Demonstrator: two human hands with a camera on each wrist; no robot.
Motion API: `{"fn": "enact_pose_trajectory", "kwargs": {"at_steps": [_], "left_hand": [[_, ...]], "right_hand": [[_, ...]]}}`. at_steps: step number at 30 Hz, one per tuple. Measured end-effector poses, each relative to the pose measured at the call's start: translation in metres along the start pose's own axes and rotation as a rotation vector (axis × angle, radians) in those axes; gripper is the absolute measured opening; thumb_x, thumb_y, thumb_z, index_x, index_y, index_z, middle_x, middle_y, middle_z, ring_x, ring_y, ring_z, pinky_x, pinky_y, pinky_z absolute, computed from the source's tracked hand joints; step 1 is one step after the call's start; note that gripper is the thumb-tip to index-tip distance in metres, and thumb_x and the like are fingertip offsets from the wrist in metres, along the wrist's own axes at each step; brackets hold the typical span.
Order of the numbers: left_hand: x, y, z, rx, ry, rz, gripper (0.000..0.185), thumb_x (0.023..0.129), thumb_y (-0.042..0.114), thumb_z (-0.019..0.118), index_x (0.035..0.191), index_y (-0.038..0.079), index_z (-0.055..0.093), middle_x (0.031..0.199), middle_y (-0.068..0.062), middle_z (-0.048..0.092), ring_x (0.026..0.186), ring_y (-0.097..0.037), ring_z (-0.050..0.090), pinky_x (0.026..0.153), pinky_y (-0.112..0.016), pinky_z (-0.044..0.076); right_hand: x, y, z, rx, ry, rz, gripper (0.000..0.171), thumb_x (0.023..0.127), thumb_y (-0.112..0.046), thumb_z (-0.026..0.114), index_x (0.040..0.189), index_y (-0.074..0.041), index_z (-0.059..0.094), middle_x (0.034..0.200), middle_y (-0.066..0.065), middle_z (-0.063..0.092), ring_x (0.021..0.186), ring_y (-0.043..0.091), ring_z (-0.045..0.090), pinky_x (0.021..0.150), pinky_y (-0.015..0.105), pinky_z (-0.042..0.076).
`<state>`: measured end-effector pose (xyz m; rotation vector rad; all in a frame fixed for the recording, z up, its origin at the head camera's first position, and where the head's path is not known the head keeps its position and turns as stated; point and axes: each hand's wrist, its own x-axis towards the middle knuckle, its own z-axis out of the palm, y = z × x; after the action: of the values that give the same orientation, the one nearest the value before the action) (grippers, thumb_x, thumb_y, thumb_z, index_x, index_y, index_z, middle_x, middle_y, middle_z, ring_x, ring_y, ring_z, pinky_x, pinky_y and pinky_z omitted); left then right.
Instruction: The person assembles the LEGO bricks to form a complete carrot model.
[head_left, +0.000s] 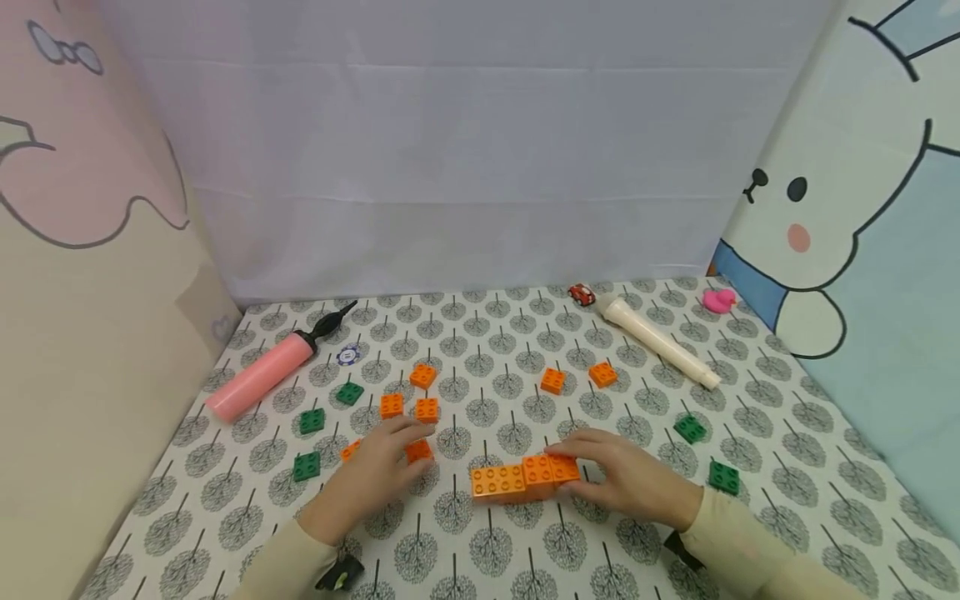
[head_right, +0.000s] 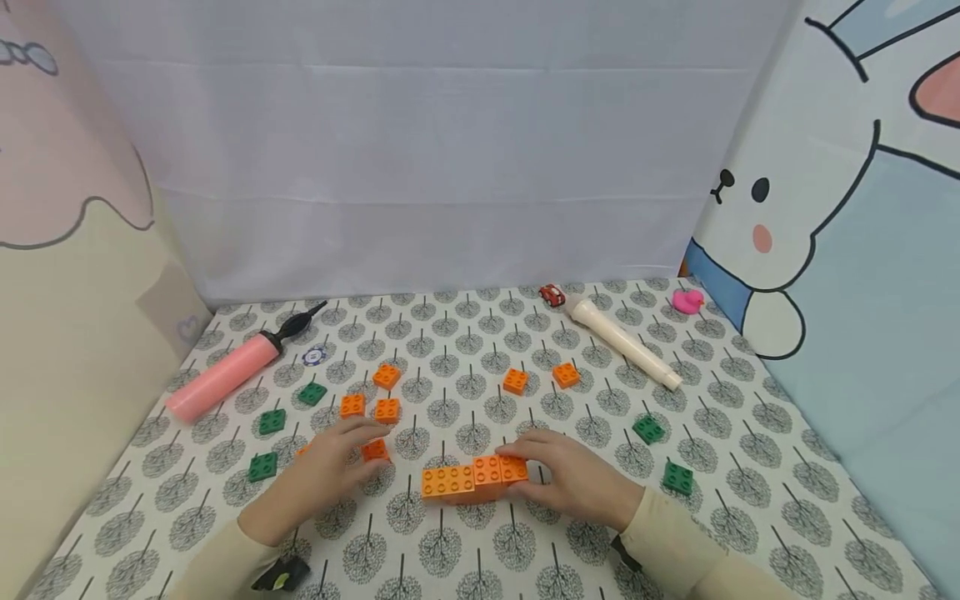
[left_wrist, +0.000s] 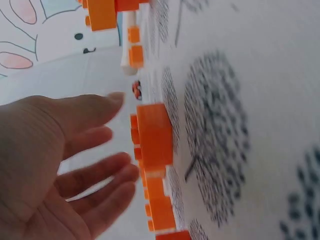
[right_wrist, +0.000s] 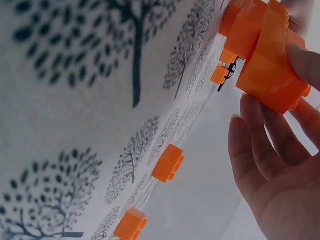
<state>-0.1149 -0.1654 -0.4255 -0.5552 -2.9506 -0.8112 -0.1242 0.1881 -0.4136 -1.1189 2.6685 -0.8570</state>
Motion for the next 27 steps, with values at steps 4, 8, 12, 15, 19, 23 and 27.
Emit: {"fn": "enact_pose_trajectory", "kwargs": {"at_steps": [4, 8, 12, 15, 19, 23, 27], "left_hand": [[0.001, -0.006, -0.002, 0.041, -0.036, -0.062, 0.040, 0.083, 0.018, 0.082, 0.120, 0.007, 0.070, 0.115, -0.008, 0.067, 0.107, -0.027, 0.062, 0.091, -0.045, 0.053], [0.002, -0.008, 0.002, 0.042, -0.072, -0.083, 0.038, 0.083, 0.017, 0.081, 0.118, 0.007, 0.071, 0.110, -0.006, 0.069, 0.097, -0.021, 0.063, 0.086, -0.041, 0.054], [0.002, -0.007, 0.005, 0.036, -0.048, -0.076, 0.038, 0.084, 0.017, 0.080, 0.120, 0.008, 0.070, 0.114, -0.006, 0.068, 0.100, -0.021, 0.063, 0.088, -0.041, 0.054], [0.003, -0.003, 0.007, 0.025, -0.008, -0.040, 0.039, 0.086, 0.021, 0.079, 0.122, 0.010, 0.070, 0.115, -0.003, 0.066, 0.103, -0.020, 0.062, 0.087, -0.041, 0.055], [0.005, 0.009, 0.010, -0.057, 0.041, 0.079, 0.038, 0.087, 0.021, 0.077, 0.123, 0.010, 0.070, 0.112, 0.002, 0.063, 0.098, -0.016, 0.061, 0.082, -0.036, 0.056], [0.009, 0.026, 0.015, -0.162, 0.079, 0.235, 0.037, 0.087, 0.018, 0.077, 0.122, 0.009, 0.069, 0.109, 0.005, 0.062, 0.095, -0.012, 0.061, 0.080, -0.031, 0.056], [0.014, 0.043, 0.023, -0.231, 0.076, 0.352, 0.036, 0.088, 0.020, 0.076, 0.123, 0.012, 0.070, 0.113, 0.005, 0.063, 0.102, -0.010, 0.061, 0.089, -0.028, 0.056]], "right_hand": [[-0.001, 0.001, 0.000, -0.006, 0.005, 0.011, 0.046, 0.093, -0.035, 0.070, 0.136, -0.019, 0.062, 0.124, -0.011, 0.062, 0.111, 0.010, 0.060, 0.093, 0.037, 0.054], [-0.002, 0.000, 0.000, -0.003, 0.005, 0.014, 0.046, 0.093, -0.035, 0.070, 0.136, -0.019, 0.062, 0.124, -0.011, 0.061, 0.111, 0.009, 0.059, 0.094, 0.037, 0.054], [-0.002, -0.001, 0.000, 0.002, 0.006, 0.012, 0.046, 0.094, -0.036, 0.069, 0.136, -0.018, 0.062, 0.124, -0.011, 0.061, 0.110, 0.009, 0.059, 0.093, 0.036, 0.055], [-0.002, -0.001, 0.001, 0.005, 0.009, 0.010, 0.046, 0.094, -0.036, 0.069, 0.136, -0.018, 0.062, 0.124, -0.010, 0.061, 0.110, 0.009, 0.059, 0.093, 0.036, 0.055], [-0.001, -0.001, 0.002, 0.002, 0.009, 0.007, 0.046, 0.094, -0.036, 0.069, 0.136, -0.017, 0.062, 0.124, -0.011, 0.061, 0.111, 0.009, 0.059, 0.095, 0.037, 0.054], [0.000, -0.001, 0.002, -0.004, 0.010, 0.000, 0.046, 0.094, -0.035, 0.069, 0.135, -0.017, 0.062, 0.124, -0.011, 0.061, 0.111, 0.009, 0.059, 0.095, 0.037, 0.054], [0.000, 0.000, 0.002, -0.011, 0.021, -0.014, 0.045, 0.093, -0.032, 0.070, 0.134, -0.016, 0.063, 0.124, -0.009, 0.062, 0.109, 0.009, 0.060, 0.094, 0.037, 0.054]]}}
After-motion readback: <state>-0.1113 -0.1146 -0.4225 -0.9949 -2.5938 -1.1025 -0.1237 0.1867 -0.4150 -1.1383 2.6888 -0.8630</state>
